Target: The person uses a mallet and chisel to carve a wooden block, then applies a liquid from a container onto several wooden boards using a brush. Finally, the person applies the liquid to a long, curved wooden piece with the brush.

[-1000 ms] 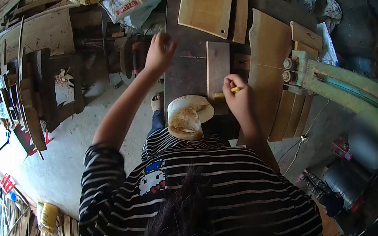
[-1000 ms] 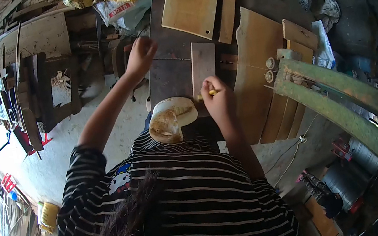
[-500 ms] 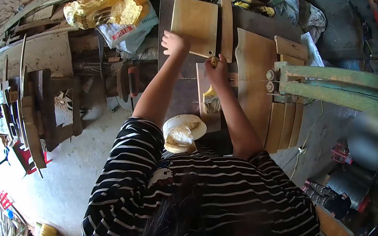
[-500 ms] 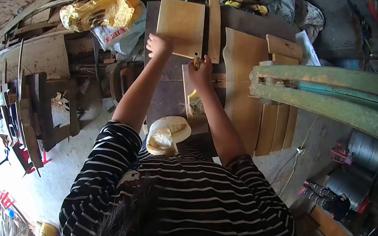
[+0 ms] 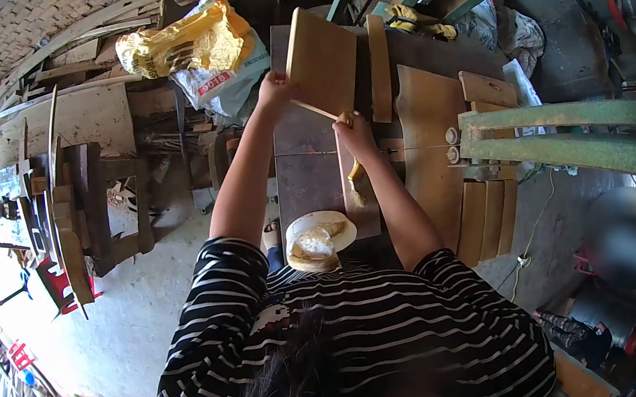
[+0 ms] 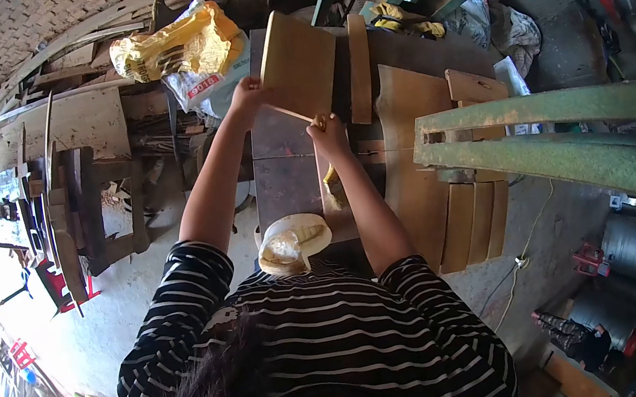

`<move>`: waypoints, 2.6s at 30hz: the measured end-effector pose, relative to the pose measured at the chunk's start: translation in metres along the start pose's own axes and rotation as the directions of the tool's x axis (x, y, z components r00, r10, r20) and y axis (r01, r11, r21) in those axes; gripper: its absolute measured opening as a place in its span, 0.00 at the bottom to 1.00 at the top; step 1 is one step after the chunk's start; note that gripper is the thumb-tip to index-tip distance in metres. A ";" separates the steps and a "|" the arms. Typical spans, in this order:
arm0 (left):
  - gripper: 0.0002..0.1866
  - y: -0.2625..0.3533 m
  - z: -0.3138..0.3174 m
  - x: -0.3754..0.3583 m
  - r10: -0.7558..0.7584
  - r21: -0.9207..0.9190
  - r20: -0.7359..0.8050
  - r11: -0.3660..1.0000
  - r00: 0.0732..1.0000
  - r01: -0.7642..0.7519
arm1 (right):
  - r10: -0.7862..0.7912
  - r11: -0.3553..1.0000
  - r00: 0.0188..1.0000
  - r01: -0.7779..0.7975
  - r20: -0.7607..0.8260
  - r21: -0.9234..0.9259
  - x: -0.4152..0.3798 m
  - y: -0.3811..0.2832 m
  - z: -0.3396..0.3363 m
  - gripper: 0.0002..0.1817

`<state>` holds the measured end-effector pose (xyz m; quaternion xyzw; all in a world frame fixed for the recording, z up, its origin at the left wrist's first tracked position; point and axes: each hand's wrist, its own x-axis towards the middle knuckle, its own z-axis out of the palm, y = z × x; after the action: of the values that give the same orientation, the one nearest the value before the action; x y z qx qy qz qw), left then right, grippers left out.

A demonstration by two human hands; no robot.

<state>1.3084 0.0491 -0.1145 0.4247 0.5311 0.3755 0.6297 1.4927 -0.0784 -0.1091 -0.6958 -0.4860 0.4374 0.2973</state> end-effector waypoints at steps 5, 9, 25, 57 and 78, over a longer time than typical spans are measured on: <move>0.17 0.072 0.022 -0.046 0.496 0.576 -0.085 0.732 0.864 -0.364 | -0.339 0.935 0.917 0.303 -0.210 -0.183 -0.024 -0.012 0.025 0.10; 0.15 0.079 0.060 -0.100 0.518 0.724 0.046 0.572 0.854 -0.386 | -0.476 0.879 0.812 0.434 -0.338 -0.197 -0.053 -0.039 0.018 0.09; 0.42 0.017 0.156 -0.044 0.215 0.906 -0.066 0.423 0.974 -0.033 | -0.165 0.971 0.963 0.196 -0.213 0.134 -0.179 -0.041 -0.043 0.09; 0.25 -0.095 0.009 -0.151 0.133 0.412 -0.524 0.904 0.841 0.114 | -0.241 0.914 0.958 0.278 -0.154 0.295 0.025 -0.163 -0.015 0.16; 0.24 -0.071 0.010 -0.152 -0.070 0.560 -0.440 0.758 0.895 0.335 | -0.507 0.862 0.844 0.491 -0.175 -0.130 0.144 -0.204 -0.023 0.21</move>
<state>1.2962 -0.1179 -0.1264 0.4627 0.7835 0.1844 0.3714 1.4491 0.1280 0.0263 -0.5977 -0.6345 0.2517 0.4205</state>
